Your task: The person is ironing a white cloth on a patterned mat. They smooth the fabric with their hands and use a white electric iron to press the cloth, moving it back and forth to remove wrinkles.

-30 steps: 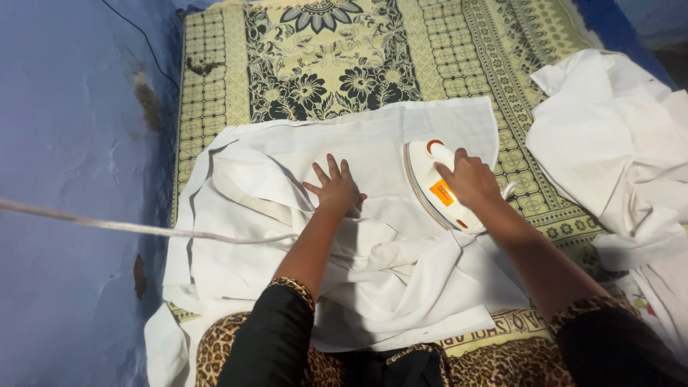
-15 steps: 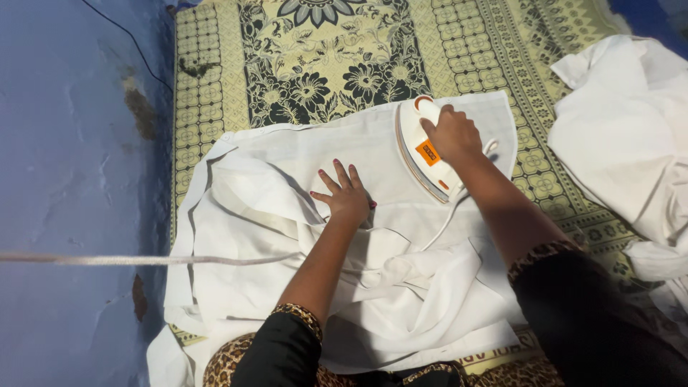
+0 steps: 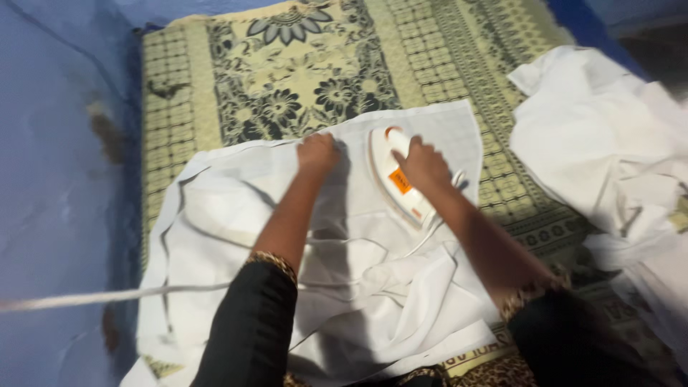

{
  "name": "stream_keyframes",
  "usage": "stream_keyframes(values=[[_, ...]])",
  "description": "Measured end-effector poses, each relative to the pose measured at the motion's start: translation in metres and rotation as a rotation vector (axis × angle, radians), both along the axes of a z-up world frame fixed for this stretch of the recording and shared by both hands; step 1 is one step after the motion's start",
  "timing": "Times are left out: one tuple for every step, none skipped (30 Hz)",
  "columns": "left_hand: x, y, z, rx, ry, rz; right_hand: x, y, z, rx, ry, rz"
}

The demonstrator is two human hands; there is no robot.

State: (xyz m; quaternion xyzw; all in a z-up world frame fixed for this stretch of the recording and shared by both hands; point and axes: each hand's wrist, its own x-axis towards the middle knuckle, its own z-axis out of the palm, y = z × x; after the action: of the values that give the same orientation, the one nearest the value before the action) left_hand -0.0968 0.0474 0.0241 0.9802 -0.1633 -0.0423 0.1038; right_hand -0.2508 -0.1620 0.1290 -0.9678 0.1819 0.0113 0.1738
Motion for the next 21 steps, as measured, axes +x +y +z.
stream_keyframes(values=[[0.016,0.002,-0.002,-0.056,-0.096,0.014,-0.014,0.004,-0.001,0.007,-0.005,0.004],[0.03,0.004,-0.004,-0.113,-0.191,0.029,-0.027,0.006,0.0,0.016,0.001,-0.011],[0.04,0.008,-0.005,-0.102,-0.257,0.003,-0.037,0.009,0.003,0.025,0.011,-0.02],[0.049,0.009,-0.006,-0.091,-0.323,-0.022,-0.043,0.013,0.006,0.019,0.025,-0.022],[0.059,0.008,-0.005,-0.061,-0.198,-0.001,-0.048,0.017,0.008,0.013,0.04,-0.026],[0.067,0.009,-0.002,-0.031,-0.074,0.019,-0.05,0.017,0.009,0.006,0.056,-0.031],[0.072,0.011,0.001,0.006,0.049,0.045,-0.048,0.018,0.01,-0.002,0.061,-0.031],[0.074,0.011,0.004,0.007,0.055,0.022,-0.045,0.018,0.011,-0.011,0.067,-0.031],[0.075,0.015,0.005,0.012,0.064,0.005,-0.041,0.02,0.01,-0.014,0.075,-0.026],[0.076,0.018,0.006,0.017,0.073,-0.013,-0.038,0.02,0.01,-0.014,0.066,-0.029],[0.08,0.021,0.008,-0.032,0.12,-0.03,-0.033,0.022,0.01,-0.011,0.053,-0.03],[0.086,0.022,0.009,-0.081,0.167,-0.046,-0.027,0.023,0.01,-0.009,0.04,-0.03],[0.091,0.023,0.009,-0.13,0.214,-0.061,-0.021,0.025,0.009,0.003,0.039,-0.039],[0.097,0.024,0.006,-0.198,0.226,-0.091,-0.014,0.025,0.01,0.016,0.038,-0.047],[0.104,0.024,0.002,-0.266,0.235,-0.121,-0.006,0.027,0.01,0.027,0.034,-0.057],[0.112,0.025,-0.003,-0.335,0.242,-0.151,0.001,0.028,0.011,0.032,0.024,-0.05],[0.119,0.022,-0.008,-0.358,0.321,-0.126,0.006,0.029,0.012,0.036,0.014,-0.044],[0.127,0.018,-0.013,-0.381,0.399,-0.102,0.012,0.031,0.014,0.041,0.004,-0.038],[0.135,0.016,-0.017,-0.406,0.477,-0.077,0.019,0.032,0.016,0.055,0.005,-0.044],[0.144,0.016,-0.019,-0.456,0.488,-0.094,0.025,0.034,0.017,0.069,0.007,-0.049],[0.151,0.015,-0.02,-0.507,0.498,-0.113,0.031,0.035,0.019,0.082,0.009,-0.055]])
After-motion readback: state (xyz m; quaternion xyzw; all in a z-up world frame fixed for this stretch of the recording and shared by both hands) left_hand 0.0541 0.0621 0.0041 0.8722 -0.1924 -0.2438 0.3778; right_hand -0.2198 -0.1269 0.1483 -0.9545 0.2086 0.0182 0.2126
